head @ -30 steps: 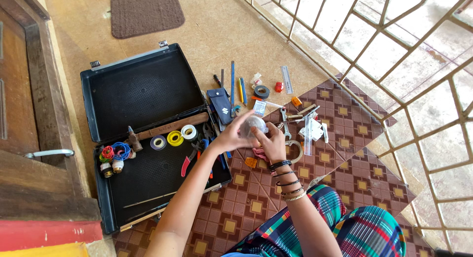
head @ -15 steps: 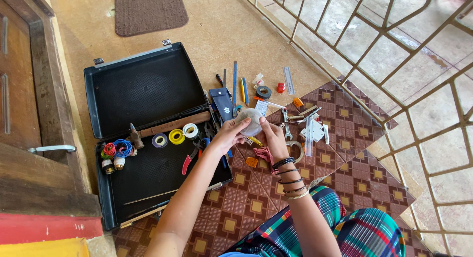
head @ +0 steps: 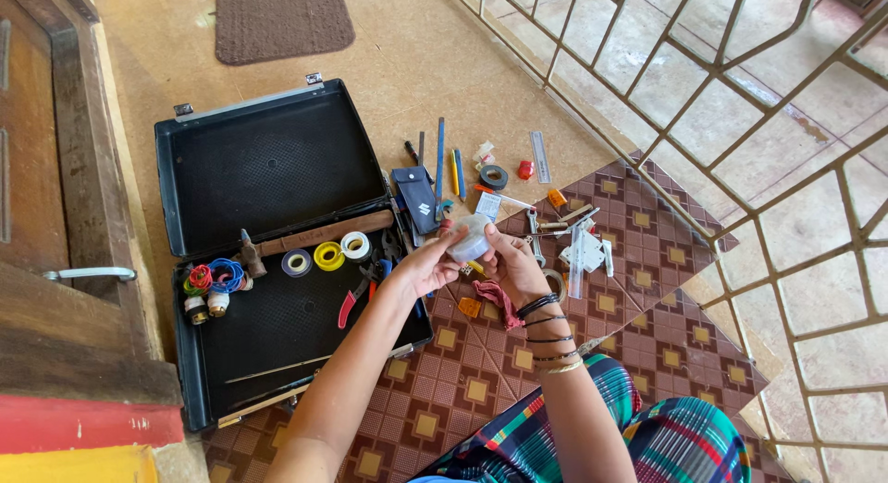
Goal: The person sits on the floor and uses a utility knife to cut a white plastic ring, then wipes it with a cloth. They open a small plastic container, remove several metal pins, and place them back inside before closing the container.
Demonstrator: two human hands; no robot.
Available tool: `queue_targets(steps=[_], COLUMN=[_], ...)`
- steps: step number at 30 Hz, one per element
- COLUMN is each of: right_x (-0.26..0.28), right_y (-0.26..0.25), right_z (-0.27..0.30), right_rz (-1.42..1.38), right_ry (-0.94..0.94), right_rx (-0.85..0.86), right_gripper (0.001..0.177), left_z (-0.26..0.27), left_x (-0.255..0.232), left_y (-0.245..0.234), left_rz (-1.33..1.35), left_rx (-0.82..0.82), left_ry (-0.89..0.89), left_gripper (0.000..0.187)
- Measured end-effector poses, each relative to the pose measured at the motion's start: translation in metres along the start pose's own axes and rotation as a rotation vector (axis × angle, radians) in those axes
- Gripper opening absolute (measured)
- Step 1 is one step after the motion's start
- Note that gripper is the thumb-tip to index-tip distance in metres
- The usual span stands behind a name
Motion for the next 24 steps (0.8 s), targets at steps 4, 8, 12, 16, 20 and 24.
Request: queue_targets(steps=[4,8,12,16,20,24], right_x=[-0.002,-0.001,0.003,0.03,0.056,0.07], right_y=[0.003,0.003,0.007,0.004,0.019,0.039], right_z=[0.0,0.003,0.002,0.006,0.019,0.025], right_rz=[-0.105,-0.109,-0.242,-0.043,0.322,0.75], right_ry=[-0.025,-0.025,0.005,-0.276,-0.405,-0.577], right_rx=[0.075,0.044,0.091,0.095,0.137,0.24], right_gripper=[0.045,0.046,0.052,0.028,0.047,0.059], left_z=[0.001,0.0,0.0,0.006,0.009,0.012], left_x=[0.004,0.001,-0.003,-0.012,-0.018,-0.019], left_y=[0.008,0.018,0.026,0.023,0.017,0.018], left_rz=[0.055,0.038,0.189,0.247,0.282,0.142], left_rx=[0.073,0.179,0.251,0.246,0.266,0.245], left_ry=[-0.045,-0.012,-0.061,-0.058,-0.073,-0.045], left_gripper=[0.063,0.066,0.059,0.05,0.048,0.059])
Point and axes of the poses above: each hand's wrist, its own z-axis away from the middle knuckle, its own y-axis out of the palm, x = y × z, the point moved 4 cm from there along -z, towards the middle knuckle, and after that the axes turned 6 degrees about -y, right-handed, at the moved point
